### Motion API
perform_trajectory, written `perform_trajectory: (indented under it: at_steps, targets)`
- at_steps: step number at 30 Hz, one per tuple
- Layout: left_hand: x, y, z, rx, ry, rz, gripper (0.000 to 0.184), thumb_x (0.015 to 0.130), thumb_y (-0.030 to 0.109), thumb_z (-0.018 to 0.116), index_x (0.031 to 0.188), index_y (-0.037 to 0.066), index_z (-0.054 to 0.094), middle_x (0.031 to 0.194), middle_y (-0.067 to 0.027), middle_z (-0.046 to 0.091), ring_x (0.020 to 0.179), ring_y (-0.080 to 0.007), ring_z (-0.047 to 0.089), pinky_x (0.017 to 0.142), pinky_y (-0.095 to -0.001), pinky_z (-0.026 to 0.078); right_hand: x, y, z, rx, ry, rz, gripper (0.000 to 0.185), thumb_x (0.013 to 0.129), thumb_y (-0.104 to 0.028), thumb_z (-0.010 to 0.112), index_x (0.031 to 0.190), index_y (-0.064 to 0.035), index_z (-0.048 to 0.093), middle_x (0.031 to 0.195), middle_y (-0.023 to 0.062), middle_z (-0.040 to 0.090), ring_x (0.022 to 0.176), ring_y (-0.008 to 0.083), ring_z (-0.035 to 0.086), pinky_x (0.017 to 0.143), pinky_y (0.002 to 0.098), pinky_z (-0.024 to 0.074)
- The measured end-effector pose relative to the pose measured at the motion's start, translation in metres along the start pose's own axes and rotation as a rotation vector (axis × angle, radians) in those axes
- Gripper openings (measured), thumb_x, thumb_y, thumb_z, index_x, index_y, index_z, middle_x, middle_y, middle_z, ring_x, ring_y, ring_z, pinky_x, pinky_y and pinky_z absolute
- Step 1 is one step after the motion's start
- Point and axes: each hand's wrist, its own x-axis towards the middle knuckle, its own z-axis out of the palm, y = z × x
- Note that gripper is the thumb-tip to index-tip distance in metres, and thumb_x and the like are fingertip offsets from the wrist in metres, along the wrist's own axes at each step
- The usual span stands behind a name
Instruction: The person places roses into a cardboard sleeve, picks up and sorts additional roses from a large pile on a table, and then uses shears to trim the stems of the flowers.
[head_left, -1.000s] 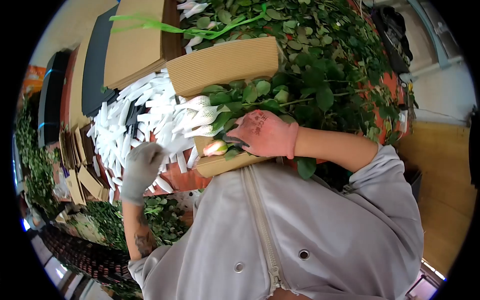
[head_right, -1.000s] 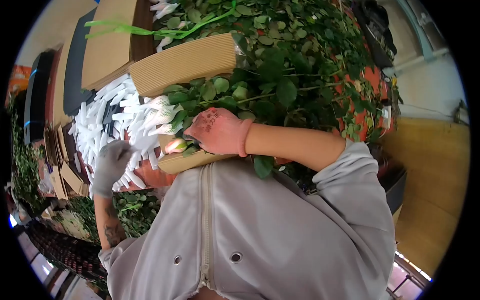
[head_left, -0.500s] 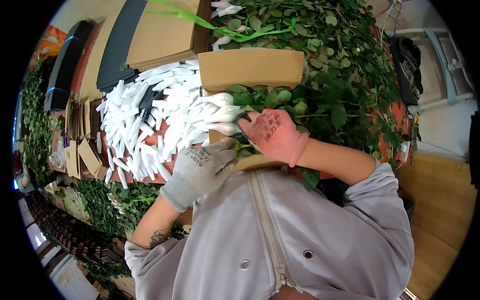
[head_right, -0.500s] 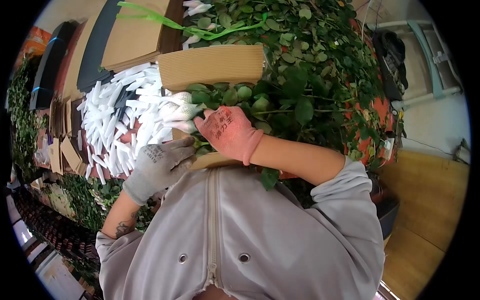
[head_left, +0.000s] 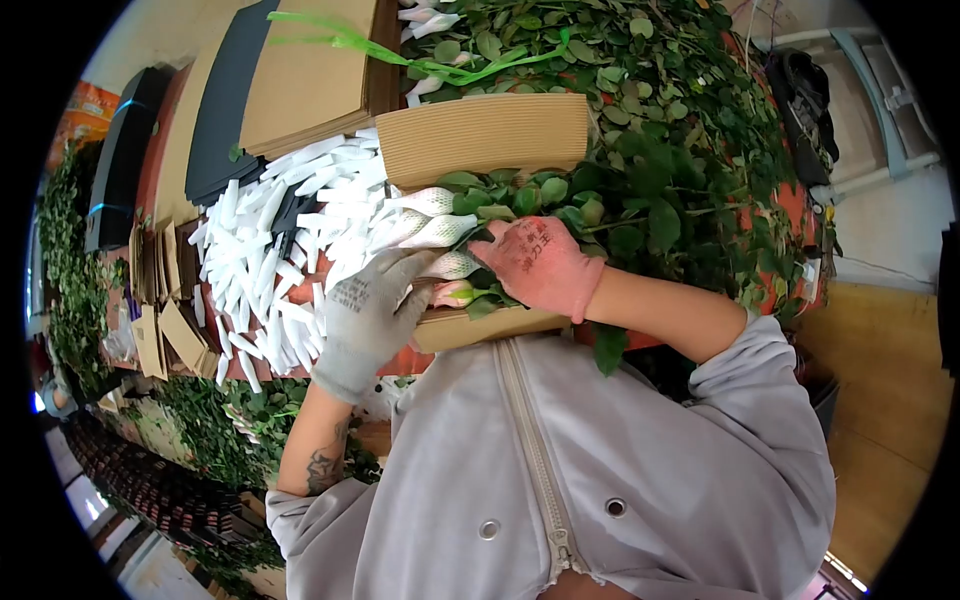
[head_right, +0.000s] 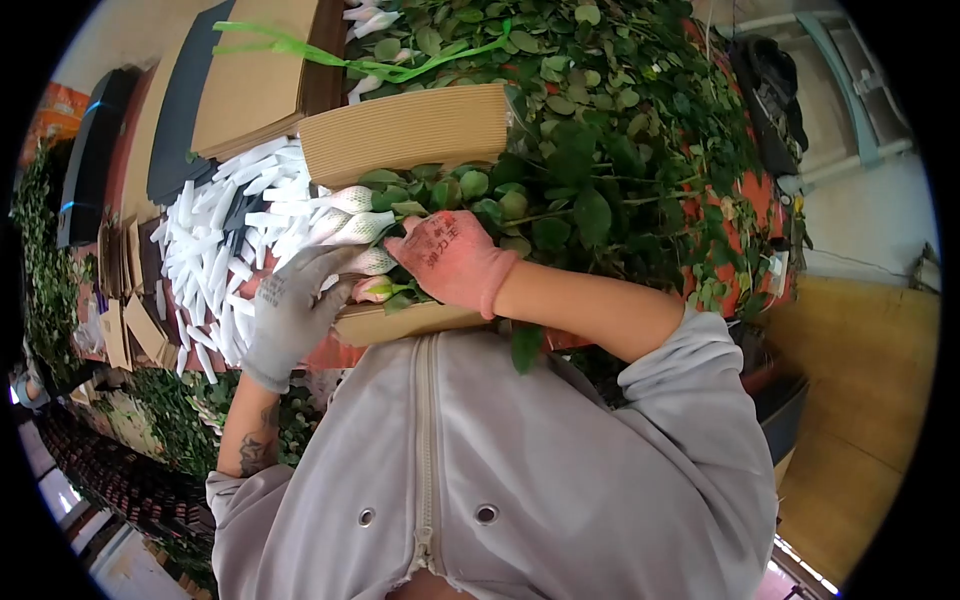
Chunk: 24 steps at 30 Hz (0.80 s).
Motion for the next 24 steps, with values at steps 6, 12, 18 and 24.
perform_trajectory:
  at_steps: [6,12,18,24]
  targets:
    - [0.005,-0.025,0.010,0.067,0.013,0.006,0.020,0.075,0.011,0.061,0.095,0.010,0.065,0.085,-0.0082,0.062,0.076,-0.0273,0.061,0.067,-0.0358,0.049,-0.010,0.004,0.017,0.267,0.024,0.073,0.024,0.084,-0.016,0.041,0.104,-0.0120,0.053,0.086,0.0017,0.053,0.081,0.0189,0.056,0.070,0.0322,0.0398]
    - [-0.017,-0.041,-0.042,0.261,0.013,-0.292,0.021,0.074,0.006,0.061,0.095,0.004,0.065,0.092,-0.0112,0.064,0.076,-0.0252,0.062,0.067,-0.0335,0.049,-0.001,-0.003,-0.007,0.037,-0.180,0.061,0.037,0.081,-0.018,0.046,0.117,-0.0173,0.053,0.093,0.0006,0.060,0.092,0.0175,0.056,0.080,0.0357,0.0379]
    - [0.003,0.026,-0.003,0.230,-0.208,0.096,0.037,0.083,0.030,0.054,0.114,0.010,0.058,0.120,-0.0062,0.057,0.089,-0.0243,0.063,0.072,-0.0336,0.050,-0.007,-0.009,-0.011,-0.225,-0.074,-0.055,0.030,0.081,-0.018,0.046,0.110,-0.0193,0.055,0.084,0.0007,0.055,0.084,0.0173,0.055,0.075,0.0344,0.0389]
    - [0.002,0.022,0.001,0.210,-0.333,0.005,0.038,0.084,0.031,0.051,0.115,0.009,0.057,0.125,-0.0078,0.053,0.095,-0.0235,0.061,0.076,-0.0369,0.049,0.002,0.005,-0.033,-0.112,0.346,0.014,0.039,0.077,-0.025,0.050,0.113,-0.0122,0.050,0.096,0.0018,0.052,0.090,0.0203,0.053,0.077,0.0379,0.0371]
